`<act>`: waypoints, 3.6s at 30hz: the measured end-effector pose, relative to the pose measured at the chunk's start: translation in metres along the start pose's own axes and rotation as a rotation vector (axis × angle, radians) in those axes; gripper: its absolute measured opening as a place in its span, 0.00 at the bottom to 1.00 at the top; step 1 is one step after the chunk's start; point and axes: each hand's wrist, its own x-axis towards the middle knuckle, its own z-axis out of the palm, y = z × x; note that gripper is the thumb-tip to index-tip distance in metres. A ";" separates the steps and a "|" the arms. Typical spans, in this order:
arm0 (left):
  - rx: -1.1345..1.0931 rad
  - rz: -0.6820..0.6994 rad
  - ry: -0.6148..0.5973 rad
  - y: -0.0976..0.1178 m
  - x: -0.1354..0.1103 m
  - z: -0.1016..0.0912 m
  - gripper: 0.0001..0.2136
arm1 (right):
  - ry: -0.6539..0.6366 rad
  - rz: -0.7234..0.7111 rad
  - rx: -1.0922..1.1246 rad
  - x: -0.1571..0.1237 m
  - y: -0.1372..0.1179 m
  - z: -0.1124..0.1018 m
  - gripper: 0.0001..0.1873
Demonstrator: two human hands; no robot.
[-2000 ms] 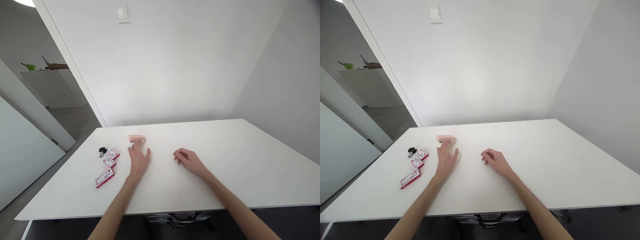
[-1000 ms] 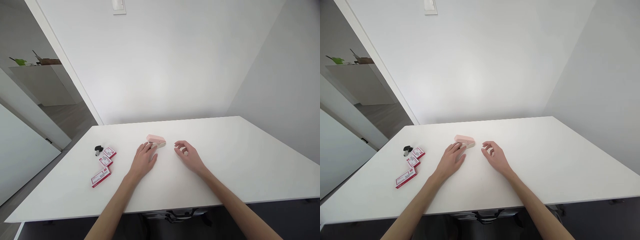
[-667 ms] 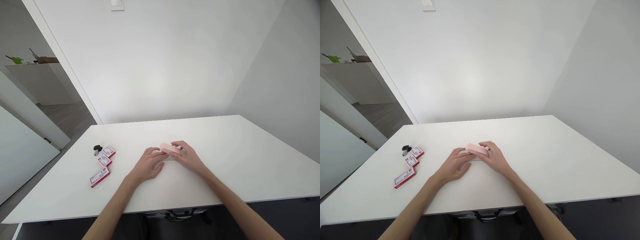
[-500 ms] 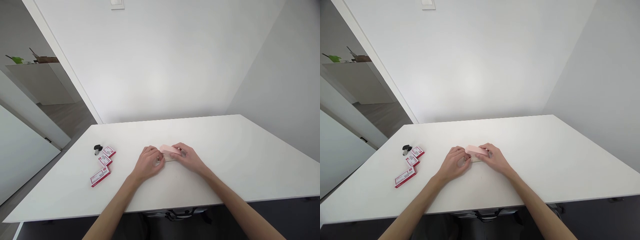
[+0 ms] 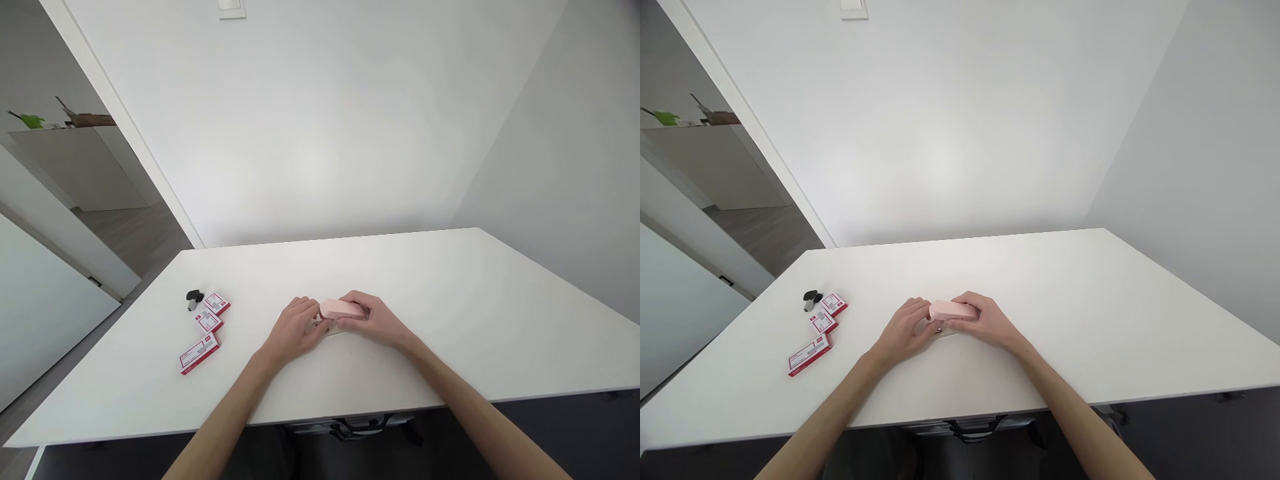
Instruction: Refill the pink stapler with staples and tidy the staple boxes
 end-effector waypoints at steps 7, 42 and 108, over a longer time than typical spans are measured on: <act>-0.012 0.023 0.031 0.001 0.001 0.002 0.12 | -0.008 0.029 0.021 0.001 0.001 -0.002 0.13; 0.054 0.062 -0.056 0.001 0.001 0.005 0.13 | -0.091 -0.017 0.154 0.002 0.004 -0.004 0.22; 0.226 -0.139 0.270 -0.002 -0.016 -0.013 0.06 | 0.521 0.079 0.557 0.013 0.039 -0.016 0.21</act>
